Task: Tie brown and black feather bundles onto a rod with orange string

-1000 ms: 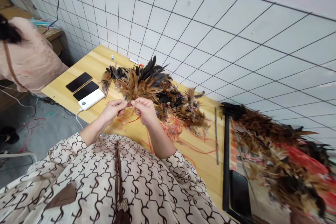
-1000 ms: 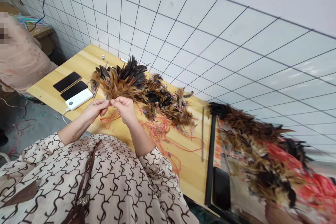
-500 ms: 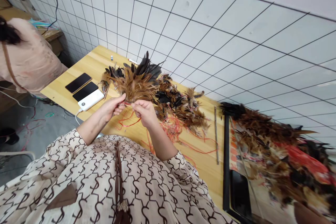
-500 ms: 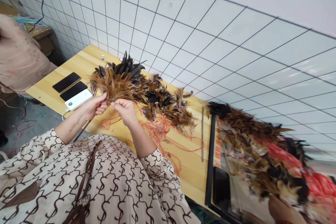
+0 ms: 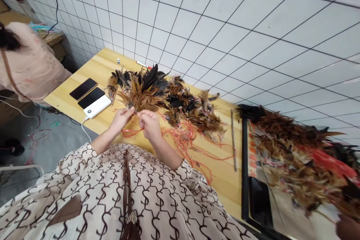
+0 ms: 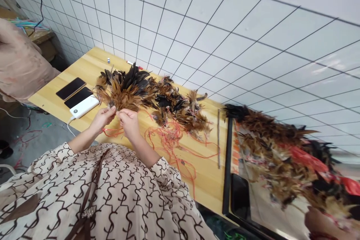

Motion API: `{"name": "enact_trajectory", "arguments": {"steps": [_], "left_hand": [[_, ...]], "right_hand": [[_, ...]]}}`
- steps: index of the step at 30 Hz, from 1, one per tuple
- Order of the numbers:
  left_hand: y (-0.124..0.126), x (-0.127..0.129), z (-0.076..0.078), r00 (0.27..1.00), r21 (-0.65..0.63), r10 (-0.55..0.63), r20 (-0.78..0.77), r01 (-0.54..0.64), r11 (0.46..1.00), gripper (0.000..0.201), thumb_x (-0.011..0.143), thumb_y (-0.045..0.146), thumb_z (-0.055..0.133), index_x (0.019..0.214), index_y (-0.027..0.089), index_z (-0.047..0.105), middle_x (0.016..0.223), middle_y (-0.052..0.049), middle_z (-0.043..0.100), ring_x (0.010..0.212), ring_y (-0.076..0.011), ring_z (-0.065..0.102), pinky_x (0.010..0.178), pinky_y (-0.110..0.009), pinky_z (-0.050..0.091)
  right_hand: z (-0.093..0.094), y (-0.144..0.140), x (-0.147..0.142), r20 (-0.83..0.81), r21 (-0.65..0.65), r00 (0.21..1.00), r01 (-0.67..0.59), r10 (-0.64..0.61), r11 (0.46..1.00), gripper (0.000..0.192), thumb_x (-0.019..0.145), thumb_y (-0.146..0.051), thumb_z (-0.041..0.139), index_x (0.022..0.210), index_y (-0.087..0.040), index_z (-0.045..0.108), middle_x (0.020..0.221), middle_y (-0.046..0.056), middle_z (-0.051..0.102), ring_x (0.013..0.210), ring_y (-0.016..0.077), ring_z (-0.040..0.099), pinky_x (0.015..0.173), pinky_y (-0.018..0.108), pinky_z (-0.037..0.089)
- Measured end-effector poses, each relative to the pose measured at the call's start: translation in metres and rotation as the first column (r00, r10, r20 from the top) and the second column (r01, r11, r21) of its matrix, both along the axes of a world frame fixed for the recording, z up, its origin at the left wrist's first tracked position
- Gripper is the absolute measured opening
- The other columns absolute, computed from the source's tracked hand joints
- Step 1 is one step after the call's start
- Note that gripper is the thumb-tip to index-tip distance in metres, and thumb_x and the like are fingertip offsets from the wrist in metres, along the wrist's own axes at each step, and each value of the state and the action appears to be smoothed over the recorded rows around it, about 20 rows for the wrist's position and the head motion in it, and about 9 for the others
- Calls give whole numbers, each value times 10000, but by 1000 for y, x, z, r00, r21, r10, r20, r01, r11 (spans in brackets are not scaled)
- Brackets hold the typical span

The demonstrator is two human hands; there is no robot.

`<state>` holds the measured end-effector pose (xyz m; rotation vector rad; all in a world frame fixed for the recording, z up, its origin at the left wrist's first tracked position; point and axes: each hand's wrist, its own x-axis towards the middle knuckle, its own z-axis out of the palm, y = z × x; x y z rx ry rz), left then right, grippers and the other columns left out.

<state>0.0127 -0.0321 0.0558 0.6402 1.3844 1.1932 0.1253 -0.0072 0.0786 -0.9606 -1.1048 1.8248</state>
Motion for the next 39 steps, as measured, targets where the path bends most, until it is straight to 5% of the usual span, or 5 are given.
{"name": "enact_trajectory", "arguments": {"steps": [8, 19, 24, 32, 39], "left_hand": [[2, -30, 23, 916, -60, -137, 378, 172, 983, 376, 753, 426, 614, 557, 164, 429, 462, 44, 394, 375, -44, 295, 375, -177, 224], [1, -38, 26, 937, -100, -3, 348, 40, 994, 199, 636, 169, 712, 601, 134, 519, 518, -2, 550, 398, -43, 411, 358, -147, 278], [1, -36, 22, 914, -161, -10, 405, 82, 984, 186, 703, 247, 609, 603, 155, 483, 483, 14, 496, 360, -33, 294, 333, -145, 198], [3, -44, 26, 868, -77, -213, 448, 274, 959, 162, 536, 101, 624, 527, 135, 465, 483, 25, 422, 394, -24, 305, 369, -145, 240], [13, -48, 30, 849, -113, -333, 410, 410, 905, 199, 648, 170, 681, 555, 123, 511, 429, 94, 241, 354, -7, 191, 346, -142, 173]], "right_hand": [[5, 11, 8, -30, -101, 995, -92, 90, 991, 263, 508, -288, 572, 398, -200, 349, 349, -106, 272, 312, 3, 168, 366, 198, 87], [0, 6, 8, 51, -103, 988, -139, 144, 985, 237, 538, -285, 561, 404, -192, 388, 354, -97, 306, 337, 10, 185, 381, 200, 97], [-7, 5, 10, 94, -119, 983, -148, 159, 982, 231, 579, -262, 562, 420, -184, 414, 360, -95, 318, 340, 11, 183, 390, 201, 100], [-11, 4, 11, 107, -116, 978, -169, 181, 979, 243, 603, -253, 573, 428, -183, 419, 355, -103, 298, 340, 11, 182, 393, 201, 106], [-7, 2, 11, 128, -97, 971, -189, 201, 977, 223, 637, -229, 552, 452, -180, 438, 375, -89, 344, 370, 23, 205, 402, 205, 121]]}}
